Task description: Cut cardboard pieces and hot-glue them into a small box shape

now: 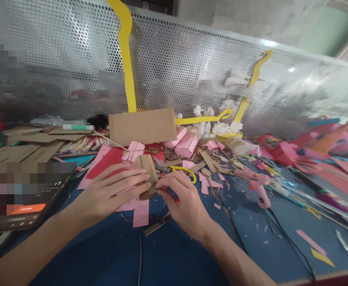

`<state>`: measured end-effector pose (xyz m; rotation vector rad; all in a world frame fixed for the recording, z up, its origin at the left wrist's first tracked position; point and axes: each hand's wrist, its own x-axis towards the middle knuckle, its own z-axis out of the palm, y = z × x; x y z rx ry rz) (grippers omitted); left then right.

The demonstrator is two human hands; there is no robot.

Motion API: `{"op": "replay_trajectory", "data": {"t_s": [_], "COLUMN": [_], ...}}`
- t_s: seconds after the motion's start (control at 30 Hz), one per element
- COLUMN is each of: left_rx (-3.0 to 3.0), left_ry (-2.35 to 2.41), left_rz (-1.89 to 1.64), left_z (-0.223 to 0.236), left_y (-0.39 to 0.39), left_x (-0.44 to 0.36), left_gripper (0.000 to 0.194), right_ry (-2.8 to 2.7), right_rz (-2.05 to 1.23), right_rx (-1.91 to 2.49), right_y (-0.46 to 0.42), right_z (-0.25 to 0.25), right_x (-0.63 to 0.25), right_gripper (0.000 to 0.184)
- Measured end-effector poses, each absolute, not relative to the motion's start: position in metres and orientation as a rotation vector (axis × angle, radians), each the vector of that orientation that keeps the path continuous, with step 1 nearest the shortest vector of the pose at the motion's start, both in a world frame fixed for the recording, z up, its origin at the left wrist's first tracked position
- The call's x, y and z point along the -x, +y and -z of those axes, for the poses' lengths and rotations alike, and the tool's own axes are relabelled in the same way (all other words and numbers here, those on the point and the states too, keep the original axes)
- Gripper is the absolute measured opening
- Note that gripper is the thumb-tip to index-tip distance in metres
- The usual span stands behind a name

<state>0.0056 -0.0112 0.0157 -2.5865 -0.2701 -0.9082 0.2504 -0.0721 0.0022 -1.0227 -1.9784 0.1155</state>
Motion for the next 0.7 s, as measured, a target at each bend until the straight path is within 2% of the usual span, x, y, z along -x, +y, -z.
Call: {"op": "replay_trajectory", "data": {"t_s": [0.7], "left_rx": [2.583], "left_ry": [-0.200], "left_rz": [0.881], "left_z": [-0.0182], "left_y": [-0.0089], "left_x": [-0.0037], "left_gripper": [0.029], "right_ry": [-2.075], "right_rz": [-0.234], "right_rx": [1.169], "right_y": [-0.0785], "right_z": [-0.0030], "right_x": [-0.2452], "right_gripper": [0.020]}}
